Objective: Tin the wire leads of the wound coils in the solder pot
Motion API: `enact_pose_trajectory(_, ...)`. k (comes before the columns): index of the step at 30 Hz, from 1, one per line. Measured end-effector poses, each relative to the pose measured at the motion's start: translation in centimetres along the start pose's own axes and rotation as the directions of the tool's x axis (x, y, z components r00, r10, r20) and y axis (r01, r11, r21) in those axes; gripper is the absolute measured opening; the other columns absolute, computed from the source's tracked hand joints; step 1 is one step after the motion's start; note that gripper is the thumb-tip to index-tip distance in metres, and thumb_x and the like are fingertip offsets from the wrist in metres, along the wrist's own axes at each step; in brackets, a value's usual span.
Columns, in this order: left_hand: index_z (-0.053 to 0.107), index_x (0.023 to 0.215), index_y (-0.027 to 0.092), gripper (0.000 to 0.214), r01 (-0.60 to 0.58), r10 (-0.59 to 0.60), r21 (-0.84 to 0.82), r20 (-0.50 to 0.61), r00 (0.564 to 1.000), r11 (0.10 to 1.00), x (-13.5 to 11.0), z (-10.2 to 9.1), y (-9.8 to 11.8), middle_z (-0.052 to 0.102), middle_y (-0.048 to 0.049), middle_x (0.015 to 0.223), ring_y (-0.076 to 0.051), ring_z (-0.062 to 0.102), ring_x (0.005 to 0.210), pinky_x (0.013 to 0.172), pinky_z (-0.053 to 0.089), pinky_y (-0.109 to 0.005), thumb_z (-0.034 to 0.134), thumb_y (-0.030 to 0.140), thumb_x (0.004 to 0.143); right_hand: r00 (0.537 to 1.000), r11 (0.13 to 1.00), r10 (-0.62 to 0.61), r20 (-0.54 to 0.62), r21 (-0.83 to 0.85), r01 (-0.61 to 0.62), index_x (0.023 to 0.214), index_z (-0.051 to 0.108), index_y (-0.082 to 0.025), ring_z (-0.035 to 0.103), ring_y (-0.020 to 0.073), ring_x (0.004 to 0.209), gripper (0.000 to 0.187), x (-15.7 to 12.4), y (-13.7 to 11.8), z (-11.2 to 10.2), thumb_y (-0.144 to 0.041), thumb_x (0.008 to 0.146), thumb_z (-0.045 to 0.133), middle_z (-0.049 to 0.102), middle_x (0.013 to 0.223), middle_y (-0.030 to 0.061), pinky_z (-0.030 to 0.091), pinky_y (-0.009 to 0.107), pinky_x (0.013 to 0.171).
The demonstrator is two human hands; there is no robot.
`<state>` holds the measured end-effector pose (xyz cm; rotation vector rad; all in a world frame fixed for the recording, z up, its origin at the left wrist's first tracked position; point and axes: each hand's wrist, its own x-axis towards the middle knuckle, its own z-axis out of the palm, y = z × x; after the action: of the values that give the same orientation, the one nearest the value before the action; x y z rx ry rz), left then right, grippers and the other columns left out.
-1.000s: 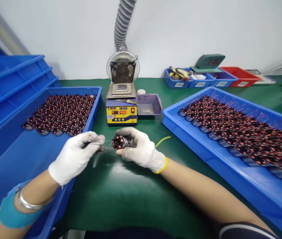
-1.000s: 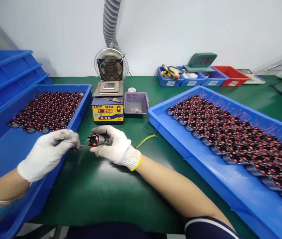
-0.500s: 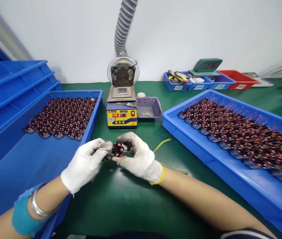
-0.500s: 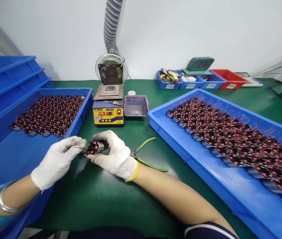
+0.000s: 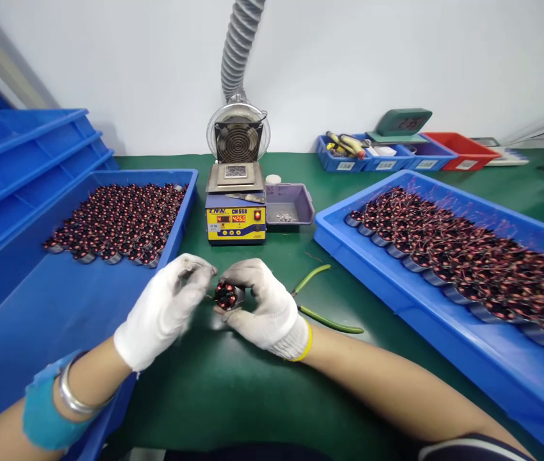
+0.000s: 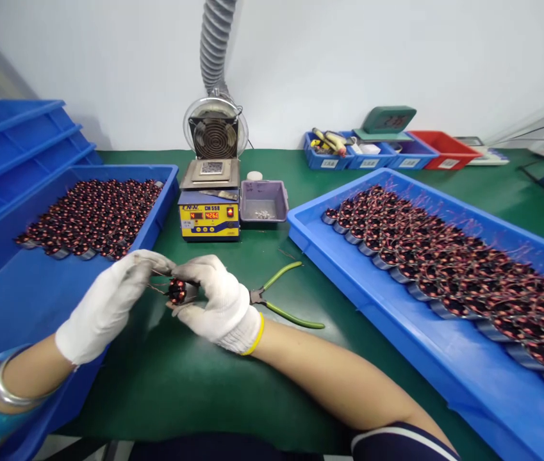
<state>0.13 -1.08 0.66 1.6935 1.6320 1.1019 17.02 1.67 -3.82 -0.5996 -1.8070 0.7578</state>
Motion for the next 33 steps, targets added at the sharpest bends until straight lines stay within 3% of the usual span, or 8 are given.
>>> enact_pose_trajectory(4, 0.058, 0.073, 0.020, 0.019, -0.203, 0.201, 0.121, 0.032, 0.979, 0.972, -0.4, -0.3, -0.1, 0.061, -0.0027, 0.074, -0.016, 0.057, 0.071, 0.067, 0.048, -0.027, 0.048, 0.033, 0.083, 0.994, 0.997, -0.032, 0.106, -0.065, 0.039, 0.103, 0.055, -0.020, 0.059, 0.0176, 0.092, 0.036, 0.0, 0.2, -0.2, -0.017, 0.068, 0.061, 0.058, 0.102, 0.0072, 0.051, 0.031, 0.078)
enact_pose_trajectory(8, 0.062, 0.072, 0.022, 0.008, -0.606, 0.539, 0.334, 0.277, 0.795, 0.722, -0.1, -1.4, 0.1, 0.065, -0.0050, 0.076, -0.018, 0.058, 0.070, 0.069, 0.045, -0.032, 0.055, 0.021, 0.075, 0.991, 0.993, 0.037, 0.126, -0.117, -0.022, 0.104, 0.056, -0.021, 0.059, 0.0173, 0.092, 0.036, 0.1, 0.3, -0.2, -0.015, 0.069, 0.058, 0.058, 0.101, 0.0059, 0.051, 0.030, 0.078)
enact_pose_trajectory(11, 0.062, 0.066, 0.024, 0.007, -0.693, 0.594, 0.381, 0.356, 0.721, 0.612, 0.0, -1.7, 0.1, 0.066, -0.0053, 0.074, -0.020, 0.059, 0.071, 0.069, 0.044, -0.034, 0.059, 0.020, 0.070, 0.998, 0.998, 0.069, 0.009, -0.006, -0.069, 0.103, 0.055, -0.019, 0.059, 0.0152, 0.089, 0.035, 0.1, 0.2, -0.1, -0.014, 0.069, 0.061, 0.057, 0.100, 0.0053, 0.051, 0.028, 0.076)
enact_pose_trajectory(16, 0.062, 0.066, 0.022, 0.008, -0.242, 0.242, -0.001, 0.000, 0.970, 0.970, 0.2, -1.3, -0.5, 0.063, -0.0019, 0.068, -0.017, 0.058, 0.066, 0.063, 0.047, -0.030, 0.057, 0.022, 0.072, 0.976, 0.938, 0.180, -0.125, 0.320, -0.132, 0.099, 0.052, -0.018, 0.058, 0.0127, 0.078, 0.043, 0.1, -0.3, -0.1, -0.017, 0.062, 0.073, 0.056, 0.092, 0.0029, 0.050, 0.026, 0.069)
enact_pose_trajectory(19, 0.058, 0.064, 0.020, 0.011, -0.029, -0.062, -0.365, -0.237, 0.970, 0.931, 0.7, -1.0, -1.0, 0.057, 0.0004, 0.062, -0.015, 0.056, 0.062, 0.061, 0.047, -0.028, 0.058, 0.025, 0.074, 0.960, 0.892, 0.255, -0.118, 0.411, -0.187, 0.095, 0.052, -0.019, 0.058, 0.0121, 0.076, 0.041, 0.3, -0.6, -0.1, -0.016, 0.060, 0.074, 0.056, 0.089, 0.0015, 0.050, 0.026, 0.068)
enact_pose_trajectory(24, 0.060, 0.079, 0.017, 0.029, 0.032, -0.059, -0.379, -0.060, 0.996, 0.925, 0.9, -0.9, -1.3, 0.063, -0.0064, 0.079, -0.018, 0.059, 0.072, 0.067, 0.050, -0.032, 0.050, 0.044, 0.079, 0.906, 0.780, 0.420, -0.050, 0.529, -0.333, 0.093, 0.053, -0.019, 0.058, 0.0117, 0.072, 0.042, 0.4, -0.7, 0.3, -0.015, 0.057, 0.075, 0.058, 0.085, 0.0001, 0.051, 0.025, 0.068)
enact_pose_trajectory(28, 0.060, 0.085, 0.019, 0.031, 0.013, 0.006, -0.104, 0.177, 0.984, 0.994, 0.6, -0.5, -0.7, 0.063, -0.0055, 0.086, -0.022, 0.060, 0.079, 0.070, 0.050, -0.032, 0.066, 0.032, 0.057, 0.834, 0.642, 0.549, 0.059, 0.609, -0.466, 0.093, 0.053, -0.020, 0.062, 0.0152, 0.078, 0.047, 0.4, -0.7, 0.7, -0.019, 0.053, 0.077, 0.061, 0.087, 0.0016, 0.052, 0.030, 0.074)
enact_pose_trajectory(33, 0.055, 0.067, 0.021, 0.016, 0.125, -0.133, 0.055, 0.163, 0.978, 0.991, 0.5, 0.1, 0.6, 0.059, 0.0001, 0.065, -0.015, 0.053, 0.059, 0.053, 0.044, -0.026, 0.065, 0.031, 0.058, 0.799, 0.621, 0.593, 0.101, 0.575, -0.533, 0.092, 0.054, -0.020, 0.063, 0.0171, 0.079, 0.047, 0.2, -1.0, 1.2, -0.021, 0.052, 0.078, 0.062, 0.088, 0.0029, 0.053, 0.032, 0.075)
